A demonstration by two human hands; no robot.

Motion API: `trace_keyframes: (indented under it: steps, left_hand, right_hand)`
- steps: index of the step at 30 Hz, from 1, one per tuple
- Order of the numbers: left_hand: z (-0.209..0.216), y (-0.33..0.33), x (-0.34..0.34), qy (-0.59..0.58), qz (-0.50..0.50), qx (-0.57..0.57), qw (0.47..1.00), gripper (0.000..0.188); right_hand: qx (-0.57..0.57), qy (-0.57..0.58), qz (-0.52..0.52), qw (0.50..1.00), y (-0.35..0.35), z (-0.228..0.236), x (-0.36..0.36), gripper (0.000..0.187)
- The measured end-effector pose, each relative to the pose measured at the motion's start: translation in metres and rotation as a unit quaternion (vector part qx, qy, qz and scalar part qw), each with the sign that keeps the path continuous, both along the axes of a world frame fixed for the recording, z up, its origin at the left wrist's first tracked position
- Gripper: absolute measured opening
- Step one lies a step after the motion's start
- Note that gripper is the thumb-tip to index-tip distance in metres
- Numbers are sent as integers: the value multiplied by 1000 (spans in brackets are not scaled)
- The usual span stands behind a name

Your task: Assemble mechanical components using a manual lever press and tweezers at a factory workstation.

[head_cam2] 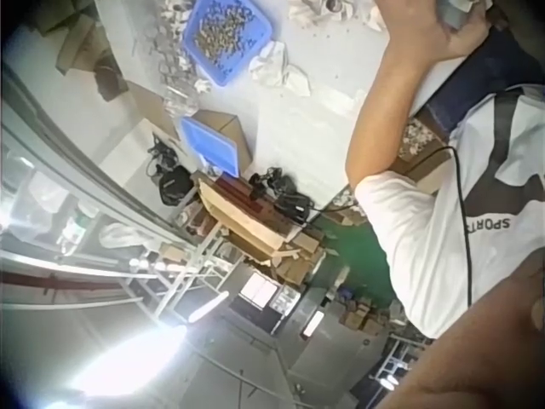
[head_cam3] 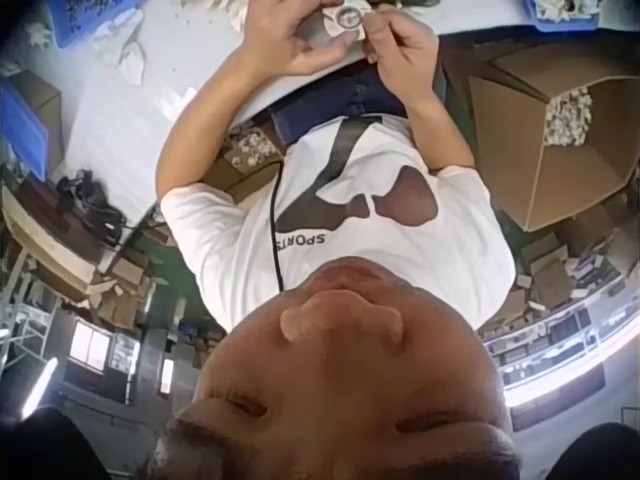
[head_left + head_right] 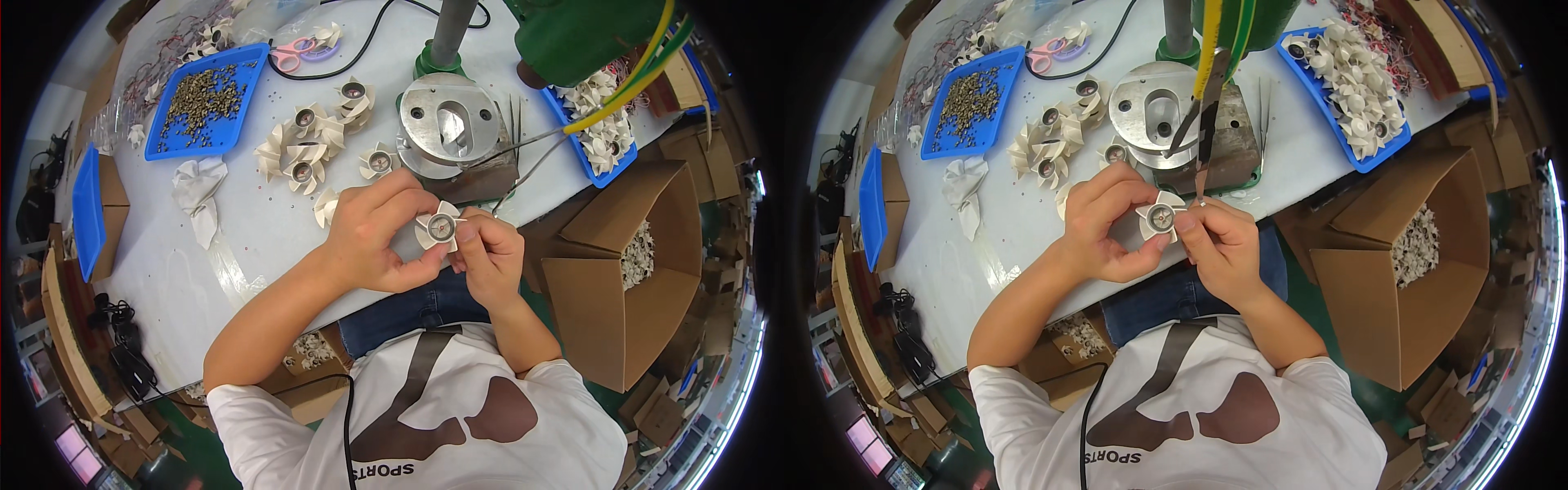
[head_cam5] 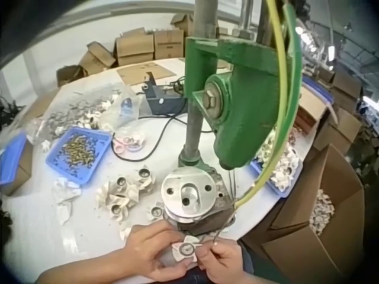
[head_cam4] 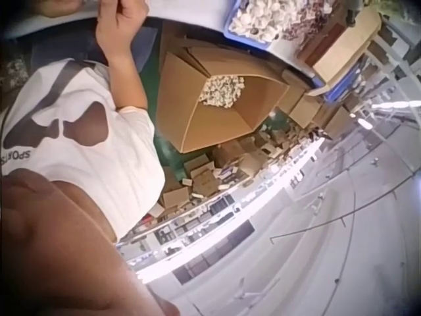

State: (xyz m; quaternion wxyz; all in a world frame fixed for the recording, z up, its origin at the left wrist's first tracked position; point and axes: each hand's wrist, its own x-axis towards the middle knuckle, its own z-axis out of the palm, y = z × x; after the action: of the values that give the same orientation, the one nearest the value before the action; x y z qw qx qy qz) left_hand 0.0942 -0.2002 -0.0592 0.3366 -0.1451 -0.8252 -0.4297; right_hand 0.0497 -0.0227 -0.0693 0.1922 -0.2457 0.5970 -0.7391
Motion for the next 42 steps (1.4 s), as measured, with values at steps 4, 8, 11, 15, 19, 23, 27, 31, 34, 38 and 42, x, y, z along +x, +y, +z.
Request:
trace_keyframes:
  steps: [4,8,11,15,19,23,27,31,34,38,42]
  left_hand:
    - [1,-2,3,18,25,-37,999,28]
    - [1,-1,4,45,51,-67,995,28]
    - [1,-1,5,67,68,-84,992,28]
    - [1,-3,6,82,63,-117,988,32]
    - [0,-3,3,73,59,-105,990,32]
    - [3,-3,4,61,63,-107,990,32]
    - [4,-3,4,54,70,-116,989,33]
    - [4,-3,4,56,77,-127,987,33]
    - [3,-2,4,64,94,-122,986,31]
    - [0,1,0,77,89,-96,988,30]
    - [-2,1,-3,86,70,-71,991,29]
  right_hand:
    - [13,40,8,999,1,-4,-2,16]
    - [17,50,9,999,2,-4,-1,13]
    - [18,46,8,999,2,-4,0,11]
    - [1,64,3,998,2,-7,1,6]
    - [5,77,-14,997,-1,-5,2,5]
    - [21,104,-22,994,-2,-5,4,5]
    - [36,129,-25,991,-3,-6,4,5]
    - [36,137,-30,990,-4,-7,4,4]
    - [34,143,-21,989,-3,-9,3,3]
    - [26,105,-5,994,-1,-8,2,3]
    - [14,48,15,999,3,-7,1,3]
